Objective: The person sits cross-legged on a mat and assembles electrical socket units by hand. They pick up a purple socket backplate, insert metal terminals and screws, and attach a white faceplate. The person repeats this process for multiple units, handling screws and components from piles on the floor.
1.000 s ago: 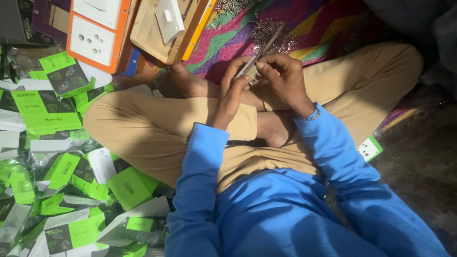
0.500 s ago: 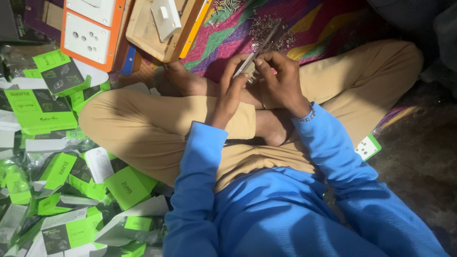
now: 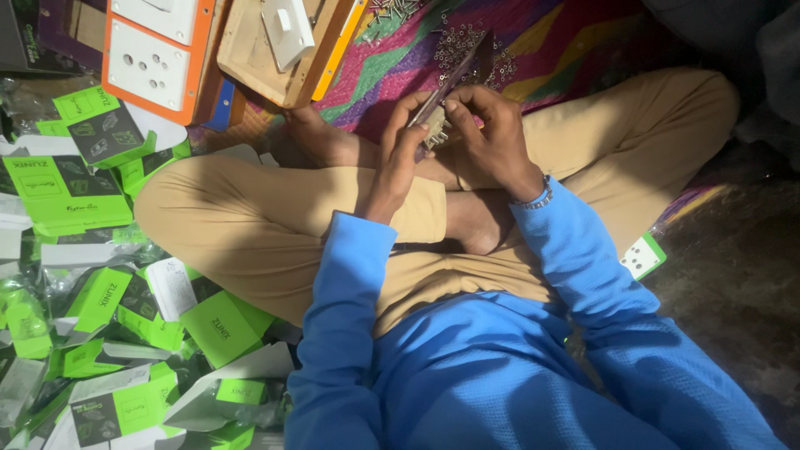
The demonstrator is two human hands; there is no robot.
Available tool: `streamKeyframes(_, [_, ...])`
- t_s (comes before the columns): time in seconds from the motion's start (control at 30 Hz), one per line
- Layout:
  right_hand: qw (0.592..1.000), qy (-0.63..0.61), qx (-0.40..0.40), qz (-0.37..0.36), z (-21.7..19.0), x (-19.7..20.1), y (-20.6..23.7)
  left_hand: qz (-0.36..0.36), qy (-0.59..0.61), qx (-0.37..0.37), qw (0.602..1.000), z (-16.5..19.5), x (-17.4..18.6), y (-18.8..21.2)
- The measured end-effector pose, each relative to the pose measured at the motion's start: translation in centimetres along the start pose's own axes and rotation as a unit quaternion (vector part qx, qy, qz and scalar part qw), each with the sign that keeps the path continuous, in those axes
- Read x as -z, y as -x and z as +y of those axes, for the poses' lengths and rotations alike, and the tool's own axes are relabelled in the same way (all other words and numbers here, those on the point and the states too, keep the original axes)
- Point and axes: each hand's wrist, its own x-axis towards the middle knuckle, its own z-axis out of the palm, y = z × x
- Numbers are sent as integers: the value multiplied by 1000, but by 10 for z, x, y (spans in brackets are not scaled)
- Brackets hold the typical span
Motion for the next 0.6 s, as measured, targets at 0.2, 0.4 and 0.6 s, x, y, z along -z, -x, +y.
streamKeyframes(0.2, [1000,24,6,3,0,0,-1,-5,19,5,1000,2,0,1])
streamKeyframes(0.4, [1000,20,24,2,1,1,-2,-7,20,4,1000,2,0,0])
streamKeyframes(0.6, [999,44,24,0,-3,2,-2,-1,-7,-10,1000,-1,0,0])
